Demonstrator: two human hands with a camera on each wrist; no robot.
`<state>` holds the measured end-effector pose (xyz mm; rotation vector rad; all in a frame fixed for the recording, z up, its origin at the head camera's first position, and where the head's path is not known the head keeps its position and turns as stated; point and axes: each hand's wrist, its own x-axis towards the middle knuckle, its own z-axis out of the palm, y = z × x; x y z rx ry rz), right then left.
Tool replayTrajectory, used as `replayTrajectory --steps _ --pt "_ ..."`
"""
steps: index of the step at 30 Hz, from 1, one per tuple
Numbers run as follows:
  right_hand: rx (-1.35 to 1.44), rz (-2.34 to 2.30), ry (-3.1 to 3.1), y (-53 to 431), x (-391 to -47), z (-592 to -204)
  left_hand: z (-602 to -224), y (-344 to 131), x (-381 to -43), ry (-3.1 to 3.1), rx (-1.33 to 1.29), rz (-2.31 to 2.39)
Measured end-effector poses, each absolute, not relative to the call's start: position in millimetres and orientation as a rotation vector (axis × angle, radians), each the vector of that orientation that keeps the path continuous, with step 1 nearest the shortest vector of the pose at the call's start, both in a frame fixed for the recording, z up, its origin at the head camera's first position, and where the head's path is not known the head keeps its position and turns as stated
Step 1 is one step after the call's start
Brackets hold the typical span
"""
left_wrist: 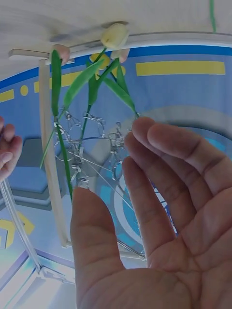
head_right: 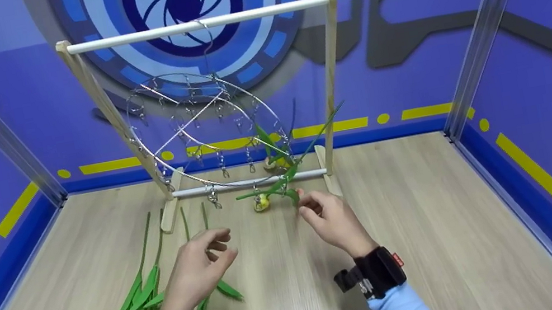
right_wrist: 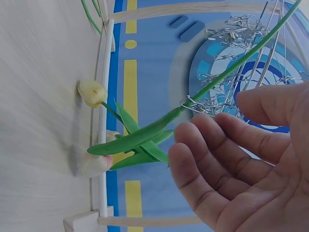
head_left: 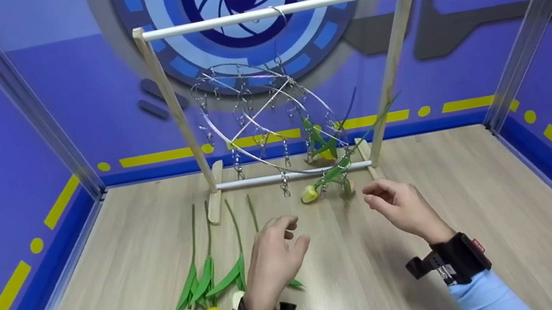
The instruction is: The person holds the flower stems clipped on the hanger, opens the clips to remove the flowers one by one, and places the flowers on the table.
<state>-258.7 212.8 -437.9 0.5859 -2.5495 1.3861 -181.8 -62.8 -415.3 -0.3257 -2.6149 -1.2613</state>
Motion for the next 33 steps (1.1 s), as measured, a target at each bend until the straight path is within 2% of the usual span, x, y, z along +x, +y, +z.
replayTrajectory --steps 15,33 --pt "0.511 1.370 -2.456 203 -278 -435 -435 -41 -205 -2.374 -0.463 -1.255" --pt "0.536 1.358 -2.473 187 -305 -426 -446 -33 -221 -2.370 -0.447 -1.302"
